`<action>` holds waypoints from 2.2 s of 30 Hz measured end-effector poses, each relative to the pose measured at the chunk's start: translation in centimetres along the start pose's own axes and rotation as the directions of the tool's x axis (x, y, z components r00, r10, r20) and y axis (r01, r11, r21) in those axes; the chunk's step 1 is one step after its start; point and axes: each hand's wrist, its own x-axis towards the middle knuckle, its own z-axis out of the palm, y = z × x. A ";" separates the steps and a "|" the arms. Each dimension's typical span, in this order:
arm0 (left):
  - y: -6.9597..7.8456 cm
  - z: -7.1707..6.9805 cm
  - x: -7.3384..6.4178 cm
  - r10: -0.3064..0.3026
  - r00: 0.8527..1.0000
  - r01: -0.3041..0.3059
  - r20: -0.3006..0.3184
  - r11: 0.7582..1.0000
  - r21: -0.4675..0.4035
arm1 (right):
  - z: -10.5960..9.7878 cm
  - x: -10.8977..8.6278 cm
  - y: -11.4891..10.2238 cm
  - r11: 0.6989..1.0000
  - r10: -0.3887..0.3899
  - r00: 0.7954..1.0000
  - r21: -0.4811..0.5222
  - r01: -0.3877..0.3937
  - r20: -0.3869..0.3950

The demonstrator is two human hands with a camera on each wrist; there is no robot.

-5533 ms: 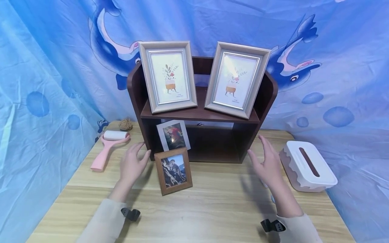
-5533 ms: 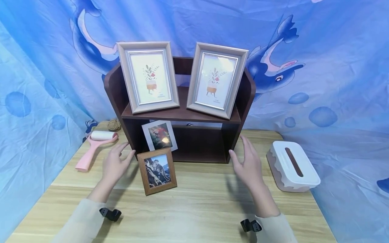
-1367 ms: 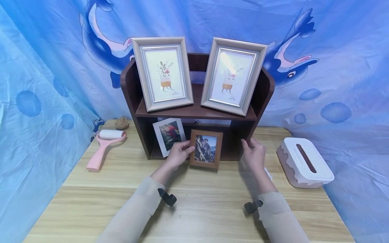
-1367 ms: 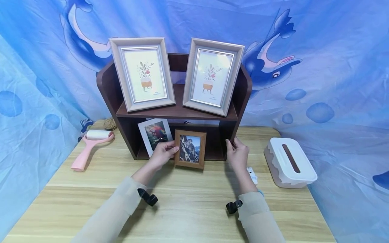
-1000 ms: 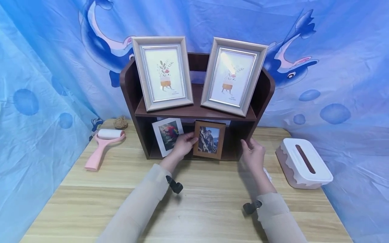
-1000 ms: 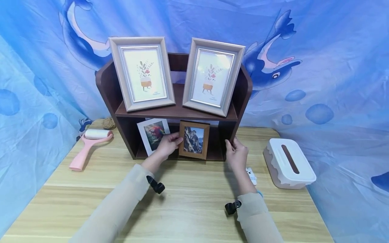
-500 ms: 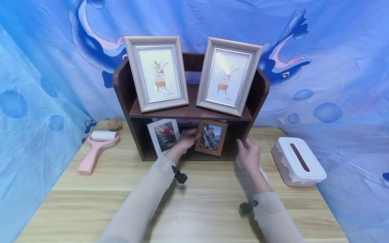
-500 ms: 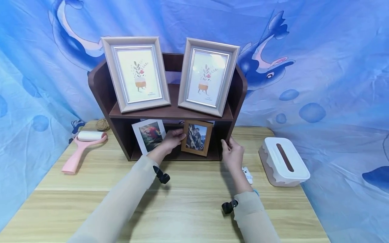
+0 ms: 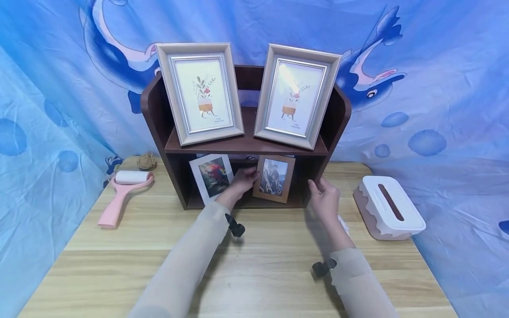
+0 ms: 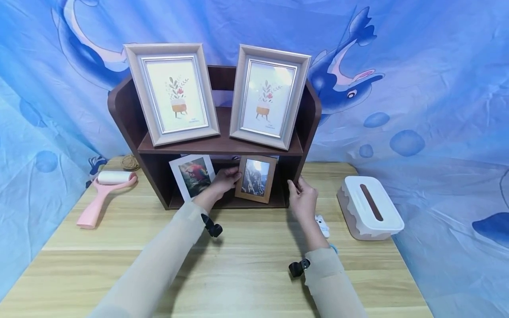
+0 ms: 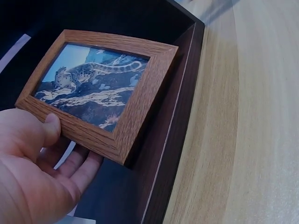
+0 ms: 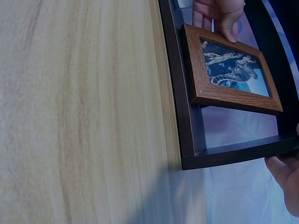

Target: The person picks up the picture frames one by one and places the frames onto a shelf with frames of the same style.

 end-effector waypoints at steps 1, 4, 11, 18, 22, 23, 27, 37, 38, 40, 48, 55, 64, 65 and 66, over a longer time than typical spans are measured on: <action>0.0 0.0 0.0 0.001 1.000 -0.001 -0.001 1.000 0.007 | 0.0 0.0 0.0 1.000 -0.001 1.000 0.004 0.001 0.000; 0.0 0.0 0.0 0.004 1.000 -0.003 -0.002 1.000 0.015 | 0.0 0.0 -0.1 1.000 0.000 1.000 0.010 0.000 0.001; -0.1 -0.2 0.0 0.013 1.000 -0.012 -0.023 1.000 0.026 | 0.4 0.0 -0.2 1.000 0.018 1.000 0.013 -0.018 0.001; 1.2 -0.2 -1.2 0.216 0.973 -0.159 -0.088 0.892 0.423 | 0.3 -0.1 -0.1 1.000 0.016 1.000 0.004 -0.016 -0.003; 2.6 -0.1 -2.6 0.378 0.925 -0.287 -0.038 0.759 0.584 | 0.0 -0.1 -0.2 1.000 -0.017 1.000 -0.021 0.017 -0.016; 2.8 -0.2 -3.0 0.407 0.913 -0.315 -0.021 0.739 0.596 | 0.0 -0.1 -0.2 0.999 -0.027 0.999 -0.022 0.027 -0.020; 2.8 -0.3 -4.6 0.483 0.874 -0.397 0.052 0.650 0.648 | 0.0 0.0 -0.1 0.998 -0.053 0.998 -0.018 0.053 -0.032; 1.2 -2.0 -9.0 0.514 0.851 -0.421 0.111 0.539 0.730 | 0.0 -0.1 0.7 0.996 -0.061 0.998 -0.062 0.059 -0.029; 1.0 -2.3 -9.5 0.515 0.850 -0.415 0.109 0.528 0.741 | -0.1 -0.1 0.6 0.997 -0.054 0.998 -0.065 0.052 -0.026; 0.5 -2.9 -10.4 0.528 0.842 -0.411 0.107 0.501 0.762 | -0.3 0.0 0.4 0.996 -0.044 0.999 -0.075 0.043 -0.017; -0.6 -5.7 -12.6 0.599 0.798 -0.390 0.074 0.419 0.820 | -1.0 0.5 -0.4 0.994 -0.026 0.999 -0.110 0.028 0.026; -1.5 -7.5 -14.0 0.587 0.809 -0.335 0.036 0.409 0.849 | -1.1 0.1 0.1 0.986 -0.046 0.998 -0.161 0.052 0.045; -2.7 -9.4 -16.1 0.580 0.814 -0.294 0.041 0.350 0.889 | -1.6 -0.6 0.7 0.956 -0.151 0.988 -0.250 0.154 0.028; -2.7 -9.5 -16.4 0.579 0.814 -0.288 0.039 0.345 0.894 | -1.8 -0.7 0.7 0.950 -0.170 0.985 -0.263 0.168 0.016; -2.7 -9.7 -16.6 0.574 0.818 -0.280 0.037 0.341 0.897 | -2.0 -0.9 0.6 0.944 -0.189 0.982 -0.276 0.183 0.005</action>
